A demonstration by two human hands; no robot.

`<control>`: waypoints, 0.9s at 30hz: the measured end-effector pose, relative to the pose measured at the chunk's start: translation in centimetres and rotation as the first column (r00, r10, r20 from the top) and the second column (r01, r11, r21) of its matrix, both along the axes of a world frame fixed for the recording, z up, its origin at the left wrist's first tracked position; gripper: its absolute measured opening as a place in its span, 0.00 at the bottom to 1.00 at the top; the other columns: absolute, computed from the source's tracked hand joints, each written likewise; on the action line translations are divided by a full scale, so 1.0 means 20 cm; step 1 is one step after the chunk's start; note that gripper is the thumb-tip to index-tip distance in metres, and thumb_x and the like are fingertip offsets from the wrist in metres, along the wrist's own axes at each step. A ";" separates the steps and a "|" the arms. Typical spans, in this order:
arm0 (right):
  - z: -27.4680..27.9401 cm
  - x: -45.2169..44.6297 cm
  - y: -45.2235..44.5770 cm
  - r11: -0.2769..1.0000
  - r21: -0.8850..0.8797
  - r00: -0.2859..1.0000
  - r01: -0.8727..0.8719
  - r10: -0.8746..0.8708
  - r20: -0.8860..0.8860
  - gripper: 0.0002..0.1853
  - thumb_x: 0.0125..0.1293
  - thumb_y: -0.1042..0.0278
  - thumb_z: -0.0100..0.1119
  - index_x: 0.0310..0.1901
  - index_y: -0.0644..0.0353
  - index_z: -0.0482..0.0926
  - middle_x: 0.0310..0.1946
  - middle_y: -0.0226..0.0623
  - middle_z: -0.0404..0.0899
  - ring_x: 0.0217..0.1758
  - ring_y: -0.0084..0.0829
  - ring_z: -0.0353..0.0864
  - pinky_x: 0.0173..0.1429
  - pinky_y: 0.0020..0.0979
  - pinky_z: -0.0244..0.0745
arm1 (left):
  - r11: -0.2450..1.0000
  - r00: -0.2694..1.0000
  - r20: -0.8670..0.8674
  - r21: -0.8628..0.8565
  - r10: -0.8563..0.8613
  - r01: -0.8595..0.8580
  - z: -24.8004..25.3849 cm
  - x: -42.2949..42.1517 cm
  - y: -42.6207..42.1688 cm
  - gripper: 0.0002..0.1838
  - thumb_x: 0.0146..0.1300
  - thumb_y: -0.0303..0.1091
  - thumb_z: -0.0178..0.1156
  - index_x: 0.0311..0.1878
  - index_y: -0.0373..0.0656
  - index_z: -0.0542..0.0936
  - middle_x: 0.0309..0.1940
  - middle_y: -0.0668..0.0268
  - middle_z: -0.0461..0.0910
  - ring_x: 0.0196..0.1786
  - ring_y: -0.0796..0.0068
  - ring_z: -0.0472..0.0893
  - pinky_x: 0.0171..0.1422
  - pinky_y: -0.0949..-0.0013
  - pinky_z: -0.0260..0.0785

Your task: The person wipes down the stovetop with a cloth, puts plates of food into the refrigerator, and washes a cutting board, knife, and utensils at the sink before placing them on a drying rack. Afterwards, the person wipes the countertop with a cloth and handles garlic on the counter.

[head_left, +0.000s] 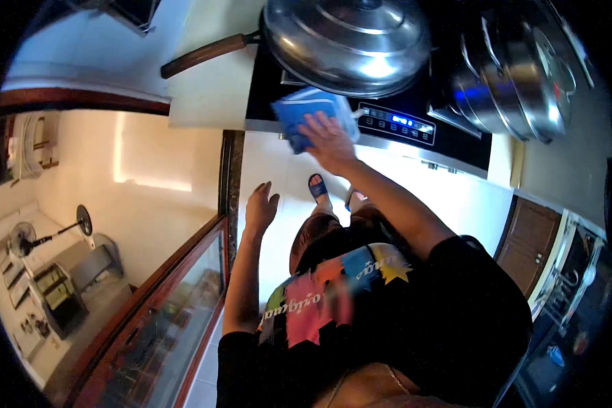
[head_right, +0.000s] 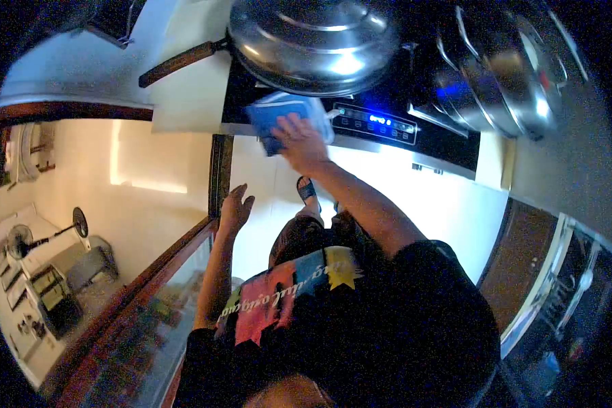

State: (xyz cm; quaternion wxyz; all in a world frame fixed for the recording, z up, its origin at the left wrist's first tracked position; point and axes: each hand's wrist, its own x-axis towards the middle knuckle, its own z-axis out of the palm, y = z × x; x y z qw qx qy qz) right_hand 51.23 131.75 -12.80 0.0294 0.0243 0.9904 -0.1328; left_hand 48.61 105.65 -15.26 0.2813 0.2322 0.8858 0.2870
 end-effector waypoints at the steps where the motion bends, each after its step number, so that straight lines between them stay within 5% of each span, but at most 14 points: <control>1: 0.02 0.13 0.09 0.990 0.135 0.999 0.030 -0.034 0.026 0.29 0.64 0.49 0.50 0.66 0.46 0.63 0.70 0.35 0.53 0.74 0.41 0.47 0.75 0.45 0.41 | 0.999 0.999 -0.032 0.007 -0.040 0.040 0.03 -0.02 0.05 0.23 0.57 0.33 0.58 0.55 0.32 0.72 0.54 0.44 0.72 0.58 0.47 0.72 0.63 0.57 0.64; 3: 0.04 0.39 0.31 0.969 0.137 0.970 0.207 -0.221 0.097 0.29 0.67 0.48 0.46 0.69 0.42 0.58 0.72 0.33 0.49 0.75 0.40 0.42 0.76 0.45 0.36 | 0.994 0.994 -0.060 0.050 -0.091 0.094 0.01 -0.01 0.12 0.22 0.57 0.33 0.58 0.55 0.32 0.73 0.53 0.44 0.73 0.56 0.46 0.73 0.61 0.56 0.66; 5: -0.07 0.68 0.53 0.895 0.272 0.932 0.353 -0.361 -0.023 0.30 0.67 0.48 0.47 0.69 0.42 0.57 0.74 0.32 0.42 0.77 0.39 0.34 0.76 0.47 0.33 | 0.987 0.987 -0.077 0.070 -0.143 0.148 0.03 -0.01 0.21 0.23 0.57 0.32 0.58 0.55 0.32 0.73 0.53 0.45 0.74 0.55 0.46 0.74 0.60 0.55 0.66; 9: -0.16 1.20 1.05 0.729 0.202 0.755 0.654 -0.616 -0.223 0.30 0.65 0.49 0.51 0.68 0.42 0.59 0.69 0.37 0.56 0.70 0.48 0.55 0.69 0.52 0.51 | 0.971 0.971 0.004 0.007 -0.240 0.240 0.17 0.02 0.48 0.26 0.58 0.35 0.58 0.59 0.36 0.70 0.55 0.46 0.72 0.58 0.49 0.72 0.62 0.57 0.65; 10: -0.21 1.33 1.18 0.703 0.163 0.710 0.692 -0.622 -0.331 0.30 0.66 0.48 0.50 0.68 0.43 0.60 0.68 0.39 0.59 0.69 0.51 0.57 0.67 0.53 0.52 | 0.969 0.969 0.002 -0.003 -0.248 0.248 0.19 0.04 0.54 0.26 0.58 0.35 0.58 0.59 0.36 0.70 0.55 0.46 0.72 0.58 0.49 0.72 0.62 0.57 0.65; 12: -0.18 1.48 1.40 0.526 0.228 0.571 0.820 -0.779 -0.258 0.28 0.67 0.46 0.47 0.66 0.46 0.64 0.67 0.44 0.59 0.69 0.54 0.56 0.68 0.51 0.53 | 0.948 0.945 -0.094 0.025 -0.314 0.317 0.22 0.08 0.67 0.27 0.58 0.34 0.58 0.62 0.38 0.68 0.55 0.46 0.72 0.59 0.49 0.71 0.63 0.57 0.63; 14: -0.25 1.65 1.63 0.528 0.230 0.576 0.817 -0.754 -0.315 0.28 0.68 0.45 0.43 0.66 0.46 0.63 0.67 0.46 0.59 0.69 0.55 0.55 0.69 0.51 0.52 | 0.933 0.920 -0.179 0.035 -0.348 0.359 0.21 0.13 0.79 0.29 0.58 0.32 0.57 0.64 0.42 0.66 0.53 0.47 0.73 0.56 0.48 0.71 0.62 0.56 0.63; 16: -0.44 1.86 1.94 0.597 0.505 0.768 0.623 -0.590 -0.249 0.29 0.68 0.44 0.42 0.67 0.46 0.61 0.67 0.46 0.58 0.69 0.56 0.55 0.69 0.51 0.52 | 0.922 0.895 -0.231 -0.019 -0.381 0.387 0.28 0.19 0.92 0.32 0.55 0.29 0.57 0.66 0.46 0.64 0.49 0.50 0.72 0.52 0.49 0.72 0.59 0.54 0.64; 20: -0.41 1.84 1.95 0.526 0.487 0.680 0.697 -0.700 -0.218 0.30 0.68 0.43 0.40 0.68 0.45 0.59 0.69 0.45 0.56 0.69 0.56 0.55 0.68 0.52 0.53 | 0.923 0.860 -0.344 -0.066 -0.377 0.378 0.24 0.25 1.09 0.36 0.51 0.28 0.58 0.67 0.49 0.63 0.47 0.52 0.71 0.50 0.52 0.72 0.56 0.53 0.65; 22: -0.27 1.74 1.82 0.475 0.268 0.539 0.838 -0.796 -0.276 0.30 0.68 0.43 0.40 0.68 0.45 0.59 0.69 0.44 0.55 0.69 0.56 0.54 0.67 0.55 0.53 | 0.924 0.854 -0.355 -0.171 -0.381 0.341 0.25 0.27 1.17 0.39 0.48 0.28 0.60 0.67 0.51 0.63 0.47 0.54 0.69 0.50 0.54 0.71 0.54 0.53 0.65; 27: -0.23 1.71 1.78 0.480 0.225 0.528 0.848 -0.805 -0.270 0.30 0.68 0.42 0.40 0.68 0.45 0.59 0.69 0.44 0.54 0.70 0.55 0.53 0.67 0.57 0.52 | 0.928 0.857 -0.379 -0.271 -0.349 0.257 0.26 0.25 1.32 0.38 0.51 0.30 0.58 0.69 0.56 0.61 0.48 0.58 0.66 0.52 0.56 0.66 0.58 0.60 0.61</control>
